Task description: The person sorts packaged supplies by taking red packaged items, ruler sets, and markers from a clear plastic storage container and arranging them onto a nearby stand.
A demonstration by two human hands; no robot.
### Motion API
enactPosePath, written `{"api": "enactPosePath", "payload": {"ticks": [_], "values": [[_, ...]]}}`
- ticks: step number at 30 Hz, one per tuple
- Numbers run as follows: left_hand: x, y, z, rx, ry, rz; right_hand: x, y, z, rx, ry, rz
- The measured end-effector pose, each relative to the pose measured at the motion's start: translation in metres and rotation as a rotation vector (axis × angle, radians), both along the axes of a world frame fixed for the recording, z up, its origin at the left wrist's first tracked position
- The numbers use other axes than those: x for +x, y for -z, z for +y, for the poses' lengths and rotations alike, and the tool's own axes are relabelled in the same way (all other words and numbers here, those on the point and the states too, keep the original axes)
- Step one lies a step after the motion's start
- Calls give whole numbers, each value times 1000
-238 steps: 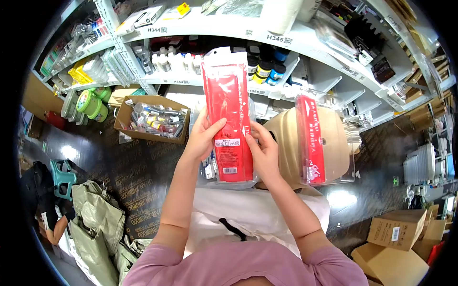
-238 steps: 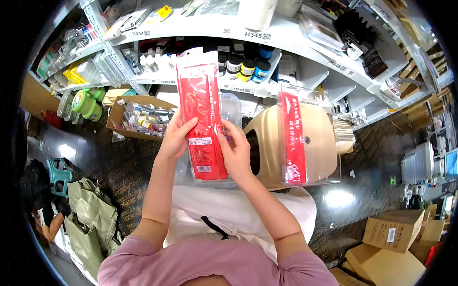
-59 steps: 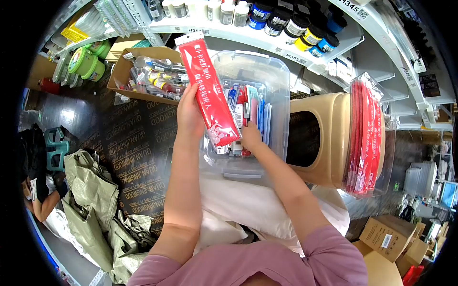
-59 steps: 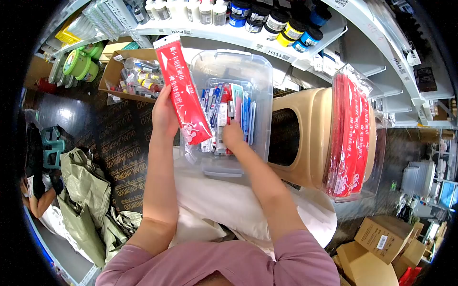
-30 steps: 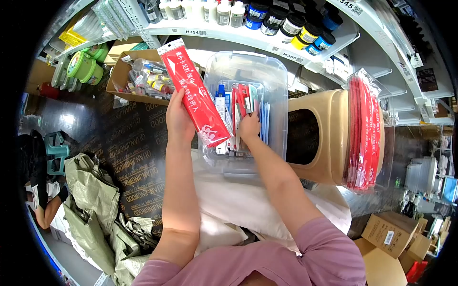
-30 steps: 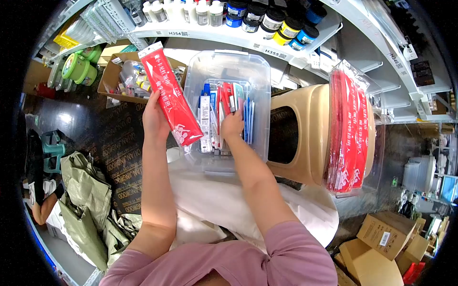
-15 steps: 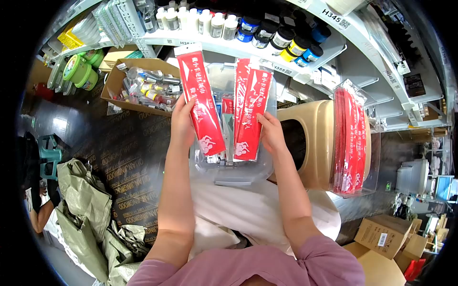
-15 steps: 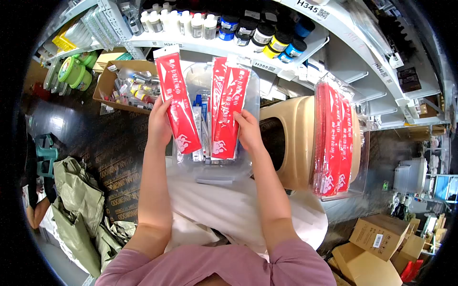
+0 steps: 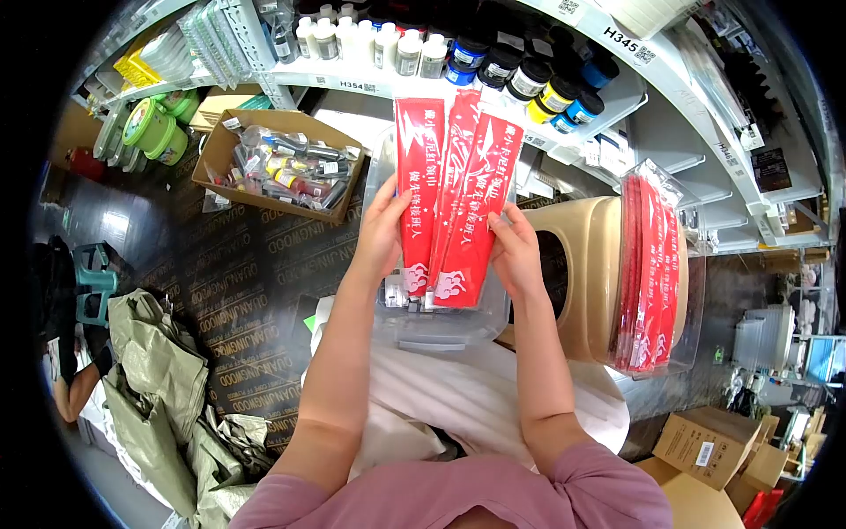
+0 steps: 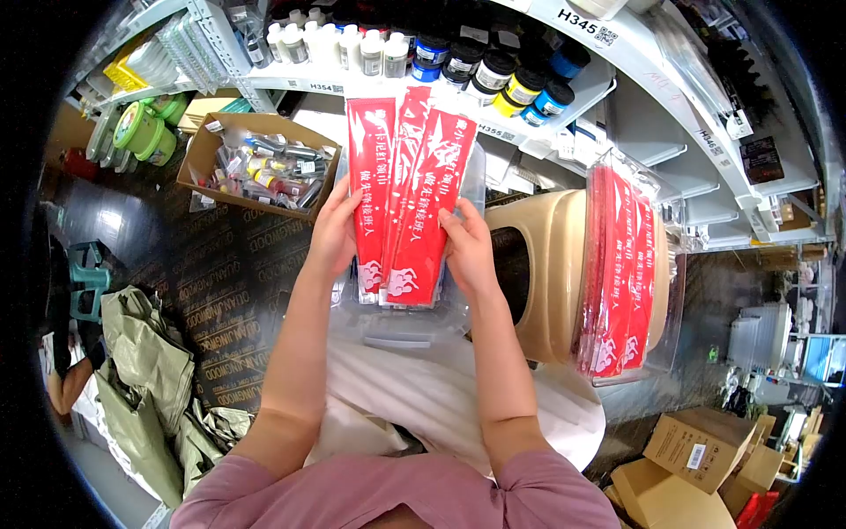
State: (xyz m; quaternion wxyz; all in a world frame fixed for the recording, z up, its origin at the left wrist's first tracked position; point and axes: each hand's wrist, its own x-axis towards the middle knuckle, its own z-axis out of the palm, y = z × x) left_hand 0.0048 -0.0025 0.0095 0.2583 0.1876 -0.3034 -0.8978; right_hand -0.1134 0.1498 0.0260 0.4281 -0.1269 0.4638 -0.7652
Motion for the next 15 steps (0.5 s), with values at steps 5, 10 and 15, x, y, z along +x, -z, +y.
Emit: {"api": "enactPosePath", "payload": {"ticks": [5, 10, 15], "values": [[1, -3, 1, -91, 65, -29, 1, -3, -2, 32, -11, 2], [1, -3, 3, -214, 55, -151, -1, -1, -1, 136, -38, 71], [7, 3, -6, -350, 19, -261, -18, -8, 10, 197, 87, 351]]}}
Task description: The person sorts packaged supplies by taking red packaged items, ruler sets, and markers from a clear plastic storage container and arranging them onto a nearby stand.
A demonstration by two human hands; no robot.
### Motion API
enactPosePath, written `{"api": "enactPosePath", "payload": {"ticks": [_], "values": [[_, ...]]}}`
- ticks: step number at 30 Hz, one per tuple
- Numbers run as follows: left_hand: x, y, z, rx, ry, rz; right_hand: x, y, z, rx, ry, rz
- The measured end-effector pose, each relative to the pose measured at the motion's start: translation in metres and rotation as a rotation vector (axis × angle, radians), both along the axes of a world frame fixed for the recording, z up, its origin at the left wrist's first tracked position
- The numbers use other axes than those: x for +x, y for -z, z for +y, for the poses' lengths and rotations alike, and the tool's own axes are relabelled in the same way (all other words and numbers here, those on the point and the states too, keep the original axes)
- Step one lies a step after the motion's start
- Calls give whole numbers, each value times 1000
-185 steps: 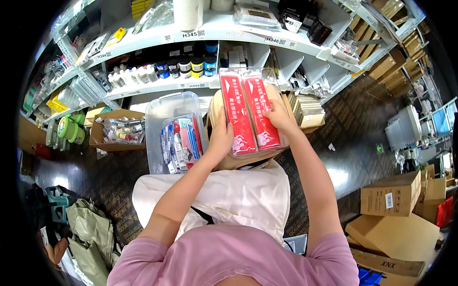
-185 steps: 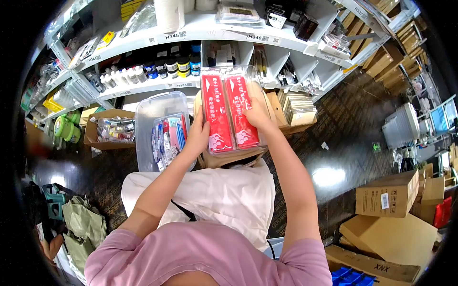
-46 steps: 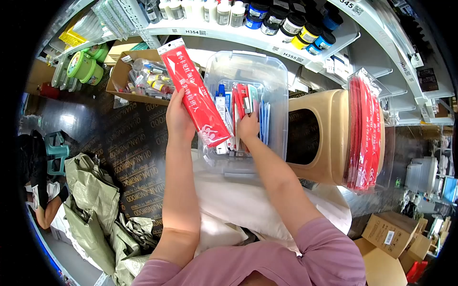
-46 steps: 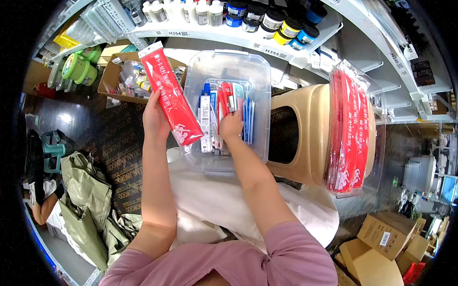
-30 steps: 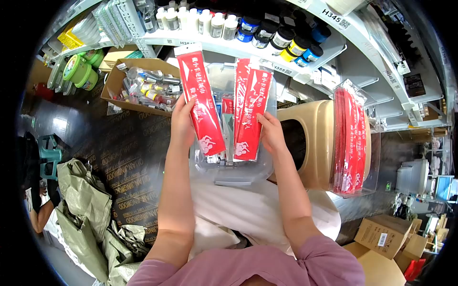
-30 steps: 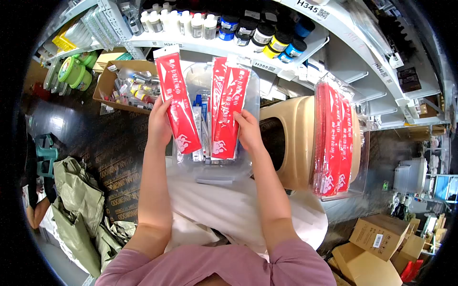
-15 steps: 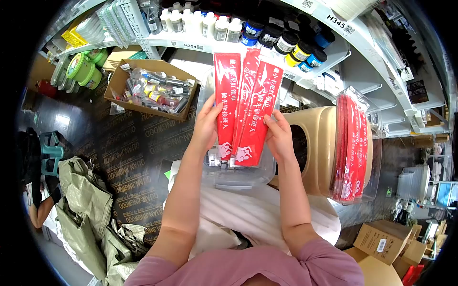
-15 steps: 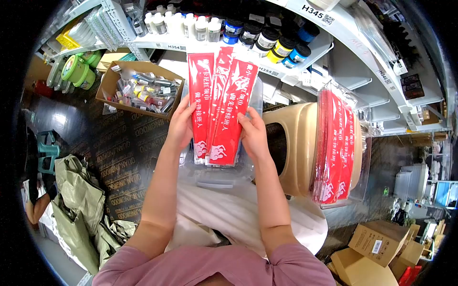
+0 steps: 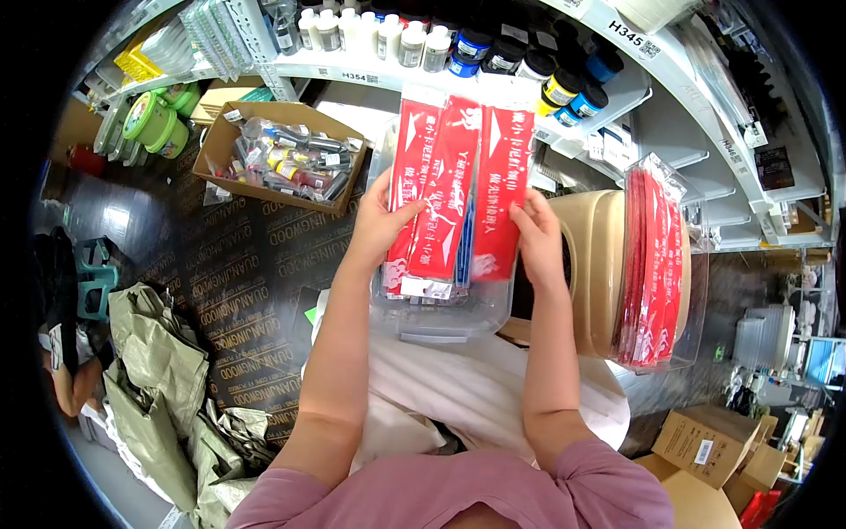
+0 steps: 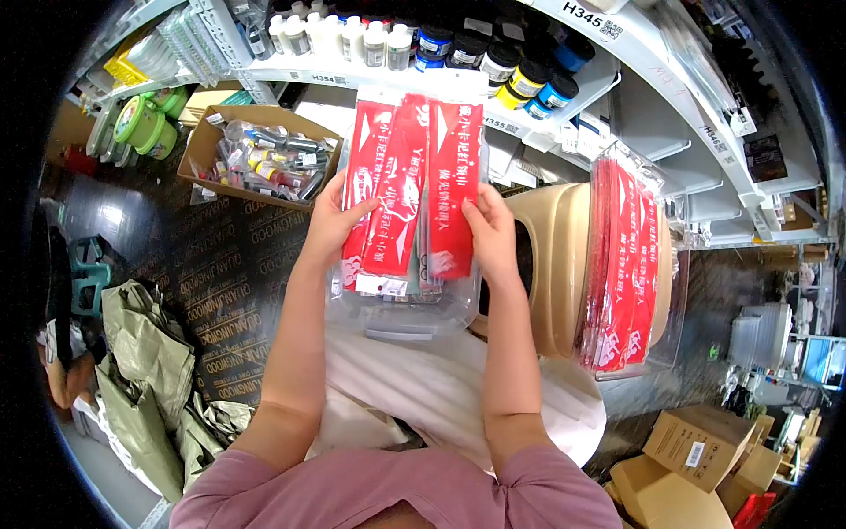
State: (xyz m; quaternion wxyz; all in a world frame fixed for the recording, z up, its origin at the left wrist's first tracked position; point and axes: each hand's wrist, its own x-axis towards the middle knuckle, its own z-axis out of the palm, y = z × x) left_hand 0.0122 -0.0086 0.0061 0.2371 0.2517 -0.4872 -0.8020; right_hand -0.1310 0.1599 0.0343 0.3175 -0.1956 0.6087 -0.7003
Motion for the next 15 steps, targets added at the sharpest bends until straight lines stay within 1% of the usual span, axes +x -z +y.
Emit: {"api": "enactPosePath", "payload": {"ticks": [2, 3, 5, 6, 7, 9, 10, 11, 12, 13, 15], "values": [[6, 5, -7, -76, 33, -59, -4, -15, -1, -4, -1, 162], [9, 1, -9, -76, 32, -56, -9, -18, -1, -4, -2, 165], [16, -10, -11, 5, 126, -91, -20, -26, -1, 293, -218, 665], [17, -6, -14, -20, 175, -87, -14, -55, -13, 347, -257, 1242], [17, -6, -15, -22, 180, -80, -8, -65, -23, 350, -250, 1248], [18, -10, -13, -7, 265, -39, 2, -74, -40, 480, -457, 1561], [20, -18, -11, -19, 293, -95, 6, -73, -44, 483, -451, 1565], [20, -17, -11, -23, 295, -92, 9, -70, -48, 425, -475, 1595], [21, -16, -10, -32, 311, -36, 10, -67, -50, 366, -502, 1623], [22, -15, -9, -39, 327, 19, 11, -65, -50, 366, -501, 1624], [24, -16, -11, -58, 334, 17, 13, -61, -48, 409, -512, 1652]]}}
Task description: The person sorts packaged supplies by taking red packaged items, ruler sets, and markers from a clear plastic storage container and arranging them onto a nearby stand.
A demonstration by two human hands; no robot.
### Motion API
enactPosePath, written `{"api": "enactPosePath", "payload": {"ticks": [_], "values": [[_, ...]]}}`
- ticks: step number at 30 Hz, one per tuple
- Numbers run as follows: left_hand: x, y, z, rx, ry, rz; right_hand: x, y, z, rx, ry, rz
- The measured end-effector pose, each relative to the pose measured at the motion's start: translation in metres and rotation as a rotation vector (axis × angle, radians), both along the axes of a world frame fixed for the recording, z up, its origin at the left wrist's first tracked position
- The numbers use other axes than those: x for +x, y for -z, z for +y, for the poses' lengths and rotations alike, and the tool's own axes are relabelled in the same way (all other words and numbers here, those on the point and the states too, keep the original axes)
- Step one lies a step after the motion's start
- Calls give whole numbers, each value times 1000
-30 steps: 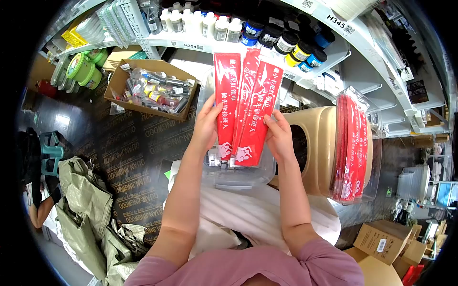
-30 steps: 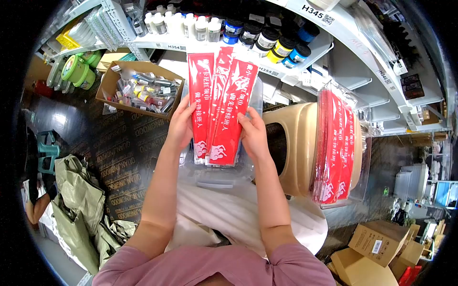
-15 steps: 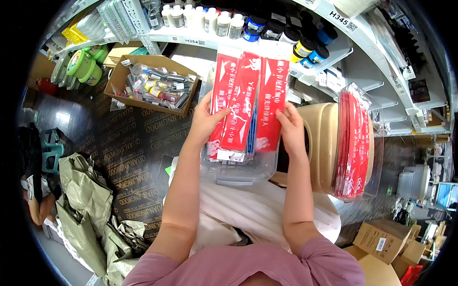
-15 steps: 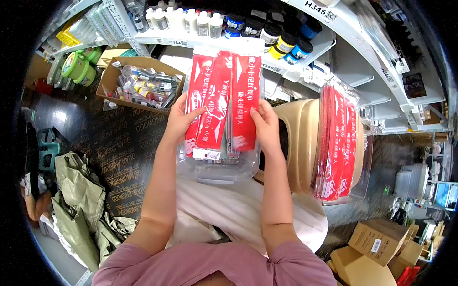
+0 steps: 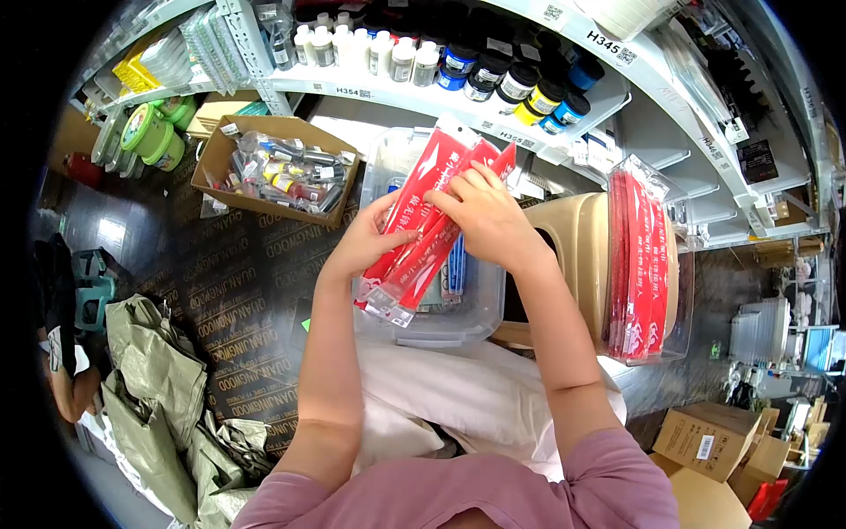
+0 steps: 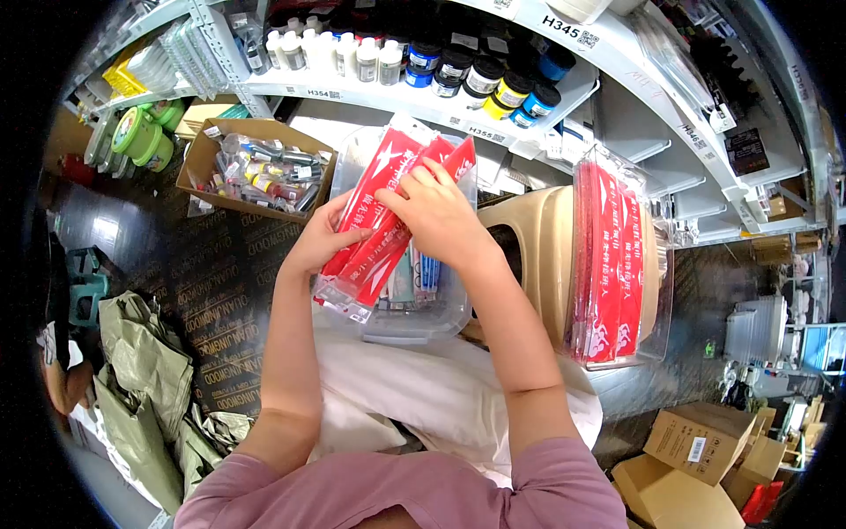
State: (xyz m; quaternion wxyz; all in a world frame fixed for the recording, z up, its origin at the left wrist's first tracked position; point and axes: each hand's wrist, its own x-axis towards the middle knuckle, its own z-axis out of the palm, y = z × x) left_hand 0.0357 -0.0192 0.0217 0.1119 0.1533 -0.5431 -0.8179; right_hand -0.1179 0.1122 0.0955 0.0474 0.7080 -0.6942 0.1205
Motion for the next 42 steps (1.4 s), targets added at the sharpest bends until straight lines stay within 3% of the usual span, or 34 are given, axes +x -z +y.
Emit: {"api": "enactPosePath", "payload": {"ticks": [9, 14, 16, 18, 20, 22, 24, 30, 33, 34, 36, 42], "values": [[-2, 3, 3, -2, 74, -19, 0, -3, 0, -87, -37, 97], [3, -2, -6, 162, -134, 25, -12, -15, 17, -38, -29, 28], [6, 4, -12, 134, -202, 49, -14, -25, 28, 44, 136, -298], [9, -7, -14, 202, -383, 138, -18, -29, 33, 10, 131, -374], [5, 6, -21, 287, -412, 136, -14, -37, 34, 171, 460, -909], [4, 5, -22, 339, -381, 226, -20, -3, 30, 45, 365, -931], [-2, 0, -15, 350, -404, 224, -8, 11, 16, -294, 342, -1605], [-23, -4, 12, 385, -402, 260, 18, 46, -19, -415, 254, -1687], [-29, 7, 16, 353, -411, 245, 22, 62, -28, -319, 337, -1137], [-31, 8, 19, 338, -422, 229, 24, 65, -28, -319, 337, -1136], [-34, 7, 23, 282, -423, 226, 32, 68, -28, -193, 480, -835], [-44, 2, 42, 257, -547, 145, 35, 51, -24, -261, 402, -1010]]}}
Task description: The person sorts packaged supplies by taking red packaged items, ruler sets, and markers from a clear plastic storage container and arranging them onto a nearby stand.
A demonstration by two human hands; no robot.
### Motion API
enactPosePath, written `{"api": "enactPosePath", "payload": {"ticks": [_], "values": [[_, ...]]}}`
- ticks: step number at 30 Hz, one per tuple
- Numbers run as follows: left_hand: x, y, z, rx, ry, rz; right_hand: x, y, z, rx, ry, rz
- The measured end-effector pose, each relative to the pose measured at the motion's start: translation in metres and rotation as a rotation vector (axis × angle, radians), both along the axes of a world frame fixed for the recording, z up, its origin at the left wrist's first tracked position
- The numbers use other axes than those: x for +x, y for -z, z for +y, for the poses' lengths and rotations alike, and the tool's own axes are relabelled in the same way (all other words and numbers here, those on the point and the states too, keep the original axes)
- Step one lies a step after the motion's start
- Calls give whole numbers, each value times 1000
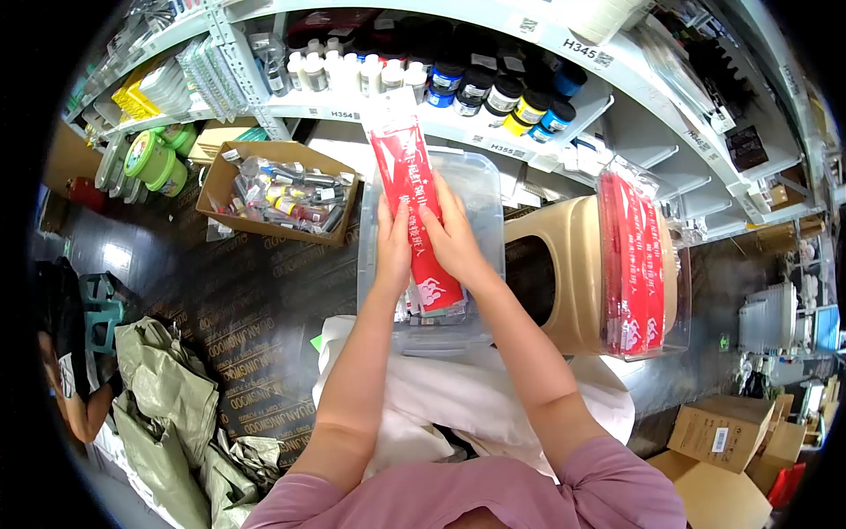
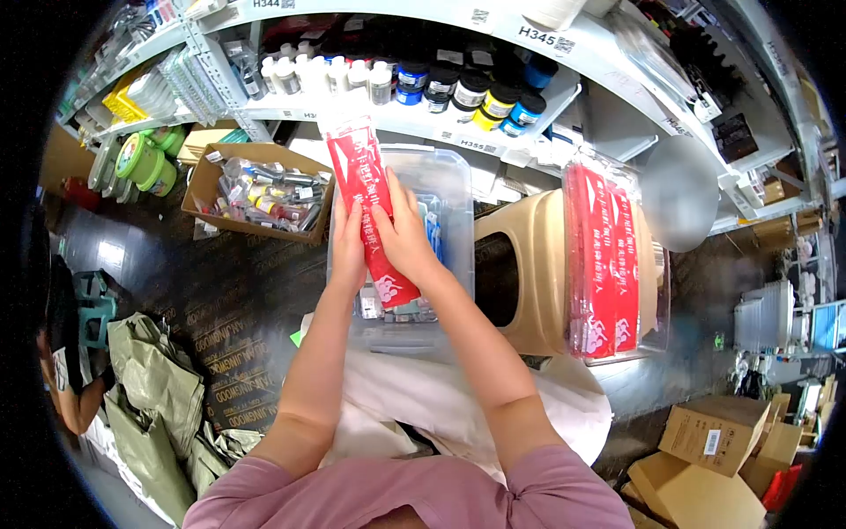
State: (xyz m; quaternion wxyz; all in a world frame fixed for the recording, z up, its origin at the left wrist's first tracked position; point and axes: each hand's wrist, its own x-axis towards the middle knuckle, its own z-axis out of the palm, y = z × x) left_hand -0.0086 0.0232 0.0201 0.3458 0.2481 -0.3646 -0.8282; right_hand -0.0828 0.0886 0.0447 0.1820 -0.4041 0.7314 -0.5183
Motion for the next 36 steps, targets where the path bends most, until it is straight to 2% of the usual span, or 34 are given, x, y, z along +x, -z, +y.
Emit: {"api": "enactPosePath", "payload": {"ticks": [2, 4, 6, 9, 10, 12, 14, 16, 17, 20, 22, 25, 28, 30, 32, 33, 34, 36], "values": [[-1, 0, 11, -61, 9, -16, 4, -11, 8, -175, -12, -211], [-1, -9, 24, -504, -159, -130, 17, -35, 26, -144, 71, -144], [0, -31, 40, -540, -125, -13, 20, -53, 50, -196, 31, -21], [-7, -90, 77, -624, -19, 48, 11, -112, 99, -224, 66, 76], [-16, -109, 90, -658, 38, 139, 6, -131, 117, -281, 92, 30], [-38, -151, 119, -701, 143, 321, -16, -152, 156, -221, 210, 285], [-66, -178, 145, -815, 234, 397, -25, -192, 185, -408, 278, 230], [-95, -193, 168, -1003, 220, 442, -44, -206, 221, -442, 260, 190], [-105, -200, 186, -893, 304, 532, -51, -208, 235, -481, 290, 169], [-120, -195, 220, -957, 378, 400, -71, -194, 272, -518, 330, 172], [-123, -171, 232, -976, 420, 351, -83, -172, 293, -314, 376, 185], [-119, -154, 239, -1191, 433, 212, -84, -153, 306, -386, 354, 111], [-113, -156, 240, -1159, 521, 82, -87, -161, 307, -520, 377, -11], [-104, -164, 230, -1195, 462, 34, -100, -177, 310, -612, 415, -83], [-96, -164, 215, -1731, 396, -100, -118, -184, 320, -593, 396, -289], [-92, -162, 212, -1822, 404, -165, -129, -179, 327, -482, 398, -311], [-88, -156, 209, -1817, 405, -169, -137, -168, 327, -477, 396, -314], [-83, -146, 206, -1957, 473, -269, -152, -141, 325, -134, 437, -338]]}}
